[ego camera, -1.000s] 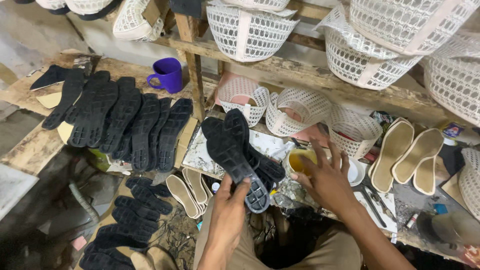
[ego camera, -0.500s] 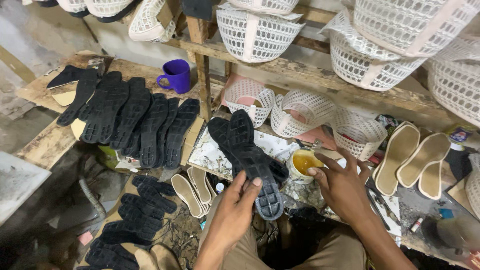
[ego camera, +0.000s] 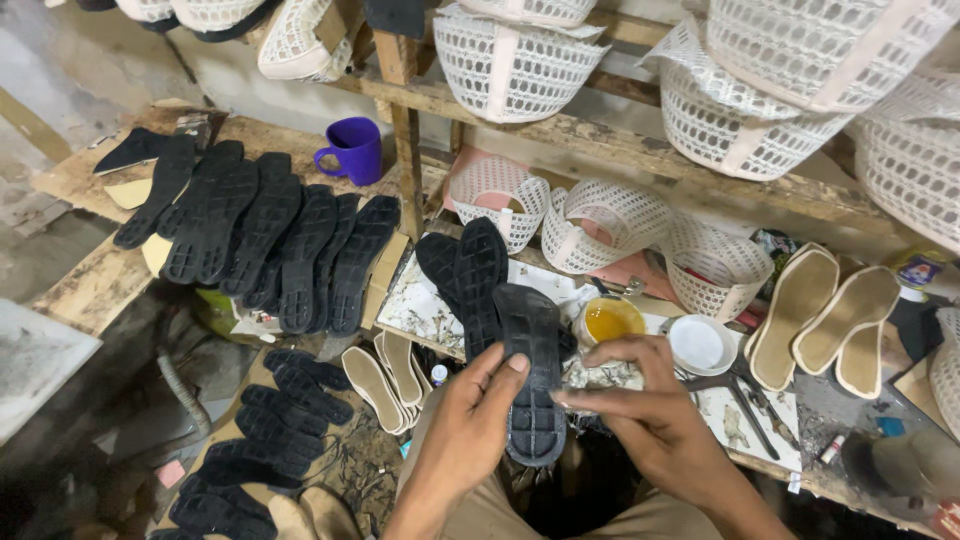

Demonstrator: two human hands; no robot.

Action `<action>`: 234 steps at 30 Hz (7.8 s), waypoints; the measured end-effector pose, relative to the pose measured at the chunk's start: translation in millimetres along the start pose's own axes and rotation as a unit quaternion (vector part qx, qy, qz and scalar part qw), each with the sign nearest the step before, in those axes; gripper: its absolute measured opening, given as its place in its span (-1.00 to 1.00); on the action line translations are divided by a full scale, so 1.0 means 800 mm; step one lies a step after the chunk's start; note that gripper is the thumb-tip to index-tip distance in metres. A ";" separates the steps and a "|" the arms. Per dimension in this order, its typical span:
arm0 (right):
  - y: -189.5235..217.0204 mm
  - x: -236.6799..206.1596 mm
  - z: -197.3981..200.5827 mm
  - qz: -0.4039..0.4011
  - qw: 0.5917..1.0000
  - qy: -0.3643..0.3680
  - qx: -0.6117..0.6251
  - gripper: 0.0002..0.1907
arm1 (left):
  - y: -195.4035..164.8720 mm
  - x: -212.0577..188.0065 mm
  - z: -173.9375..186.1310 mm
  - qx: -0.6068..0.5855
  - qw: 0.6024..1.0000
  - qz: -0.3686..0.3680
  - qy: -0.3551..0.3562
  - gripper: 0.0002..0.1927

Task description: The person sits on the floor of a shoe workshop and applies adhesive by hand to the textured underside of rubber shoe soles, rubbing the glue over the sole surface with their fingers, then places the coated sole on a wooden shelf with other finished soles and picks up the next one.

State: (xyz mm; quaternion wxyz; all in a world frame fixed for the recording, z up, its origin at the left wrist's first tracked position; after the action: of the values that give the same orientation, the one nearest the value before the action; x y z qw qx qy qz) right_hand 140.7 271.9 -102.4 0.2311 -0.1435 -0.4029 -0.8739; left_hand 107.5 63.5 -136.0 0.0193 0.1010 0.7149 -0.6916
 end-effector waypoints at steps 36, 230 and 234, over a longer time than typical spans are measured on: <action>0.016 -0.027 -0.031 0.086 0.969 -0.111 -0.205 -0.32 | -0.035 -0.015 -0.007 -0.245 0.964 0.008 -0.103 -0.46; -0.044 0.005 0.004 0.012 0.991 -0.069 -0.116 -0.53 | -0.038 0.007 0.014 -0.137 0.982 -0.049 0.122 -0.57; -0.023 0.009 0.008 0.136 0.956 -0.080 -0.248 -0.44 | -0.038 0.008 0.004 -0.133 0.977 -0.045 0.162 -0.58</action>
State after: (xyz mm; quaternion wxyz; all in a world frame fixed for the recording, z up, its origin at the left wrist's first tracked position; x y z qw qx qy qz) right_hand 125.0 285.4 -106.7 0.2719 -0.3194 -0.1674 -0.8922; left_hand 95.9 60.4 -107.6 -0.1153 0.1759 0.7982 -0.5645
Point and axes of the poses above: each hand's wrist, its own x-axis towards the middle knuckle, its own z-axis out of the back of the hand, y = z × x, the point moved 1 cm from there along x, towards the middle knuckle, and after that the axes turned 2 degrees about -y, right-handed, at the moved point
